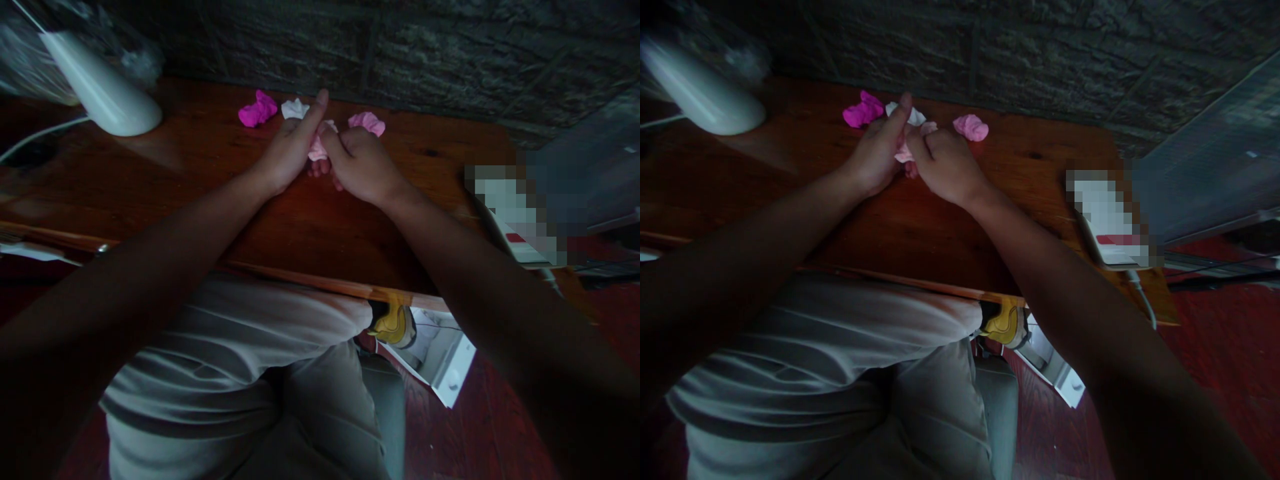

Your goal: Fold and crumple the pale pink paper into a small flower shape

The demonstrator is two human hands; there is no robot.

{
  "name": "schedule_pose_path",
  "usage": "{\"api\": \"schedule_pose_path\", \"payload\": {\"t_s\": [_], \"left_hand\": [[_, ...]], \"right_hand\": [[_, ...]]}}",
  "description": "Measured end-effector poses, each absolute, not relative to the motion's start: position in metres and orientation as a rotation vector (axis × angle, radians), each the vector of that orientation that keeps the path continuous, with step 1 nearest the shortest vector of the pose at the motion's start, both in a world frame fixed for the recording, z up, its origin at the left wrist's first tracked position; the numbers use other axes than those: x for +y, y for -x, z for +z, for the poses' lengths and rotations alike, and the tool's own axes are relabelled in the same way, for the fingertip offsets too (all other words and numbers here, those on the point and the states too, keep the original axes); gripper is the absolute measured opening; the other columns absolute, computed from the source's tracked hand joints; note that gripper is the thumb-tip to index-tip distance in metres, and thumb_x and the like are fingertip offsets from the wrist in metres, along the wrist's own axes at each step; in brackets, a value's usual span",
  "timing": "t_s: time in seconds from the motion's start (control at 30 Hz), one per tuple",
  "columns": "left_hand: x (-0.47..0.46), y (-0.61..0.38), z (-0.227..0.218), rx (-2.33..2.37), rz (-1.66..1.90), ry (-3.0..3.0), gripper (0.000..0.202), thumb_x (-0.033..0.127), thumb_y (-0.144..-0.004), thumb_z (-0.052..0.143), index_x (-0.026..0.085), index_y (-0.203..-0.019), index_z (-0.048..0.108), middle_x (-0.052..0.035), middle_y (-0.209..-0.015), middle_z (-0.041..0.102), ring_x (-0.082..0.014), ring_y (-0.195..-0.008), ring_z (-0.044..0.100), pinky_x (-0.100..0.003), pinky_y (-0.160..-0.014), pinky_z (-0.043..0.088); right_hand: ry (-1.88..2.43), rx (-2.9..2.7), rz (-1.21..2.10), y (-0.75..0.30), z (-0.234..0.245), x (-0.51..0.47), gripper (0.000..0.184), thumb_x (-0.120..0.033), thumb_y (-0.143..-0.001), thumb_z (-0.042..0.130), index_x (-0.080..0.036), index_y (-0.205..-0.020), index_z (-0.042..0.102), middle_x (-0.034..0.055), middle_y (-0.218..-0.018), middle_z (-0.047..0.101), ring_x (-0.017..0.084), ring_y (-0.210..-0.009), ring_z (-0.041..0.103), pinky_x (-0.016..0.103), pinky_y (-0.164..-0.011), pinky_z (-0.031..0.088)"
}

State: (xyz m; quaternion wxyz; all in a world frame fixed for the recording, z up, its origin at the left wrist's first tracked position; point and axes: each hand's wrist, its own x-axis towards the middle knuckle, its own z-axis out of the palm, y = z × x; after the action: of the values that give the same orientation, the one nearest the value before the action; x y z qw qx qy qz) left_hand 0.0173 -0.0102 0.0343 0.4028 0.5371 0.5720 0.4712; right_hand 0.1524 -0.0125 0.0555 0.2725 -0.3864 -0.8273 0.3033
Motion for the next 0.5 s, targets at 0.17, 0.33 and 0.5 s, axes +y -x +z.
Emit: {"api": "schedule_pose_path", "payload": {"t_s": [0.17,0.33,0.5], "left_hand": [[-0.0132,-0.0183,0.0378,1.434,1.187,-1.364,0.069,0.065,-0.102,0.036,0.02,-0.055,0.059,-0.0043,-0.049,0.055,-0.0125,-0.049,0.057,-0.022,-0.051,0.044],[-0.0161,-0.0203,0.04,1.428,1.19,-1.386,0.069,0.06,-0.104,0.036,0.02,-0.053,0.055,-0.003,-0.051,0.055,-0.012,-0.049,0.058,-0.023,-0.052,0.044],[-0.0172,-0.0218,0.0408,1.415,1.199,-1.424,0.068,0.047,-0.108,0.031,0.019,-0.05,0.052,-0.002,-0.048,0.051,-0.0109,-0.046,0.054,-0.023,-0.051,0.04]], "right_hand": [[0.985,-2.239,0.803,-0.1533,0.055,-0.0122,0.057,-0.028,-0.112,0.033,-0.022,-0.059,0.053,-0.0008,-0.052,0.057,0.014,-0.067,0.068,0.026,-0.077,0.048],[1.005,-2.212,0.85,-0.1536,0.0539,-0.0118,0.057,-0.031,-0.112,0.035,-0.022,-0.059,0.057,0.0001,-0.054,0.061,0.015,-0.069,0.07,0.026,-0.075,0.05],[1.008,-2.213,0.832,-0.1538,0.0545,-0.0123,0.057,-0.031,-0.112,0.035,-0.022,-0.059,0.055,-0.0008,-0.054,0.06,0.013,-0.058,0.064,0.025,-0.073,0.048]]}}
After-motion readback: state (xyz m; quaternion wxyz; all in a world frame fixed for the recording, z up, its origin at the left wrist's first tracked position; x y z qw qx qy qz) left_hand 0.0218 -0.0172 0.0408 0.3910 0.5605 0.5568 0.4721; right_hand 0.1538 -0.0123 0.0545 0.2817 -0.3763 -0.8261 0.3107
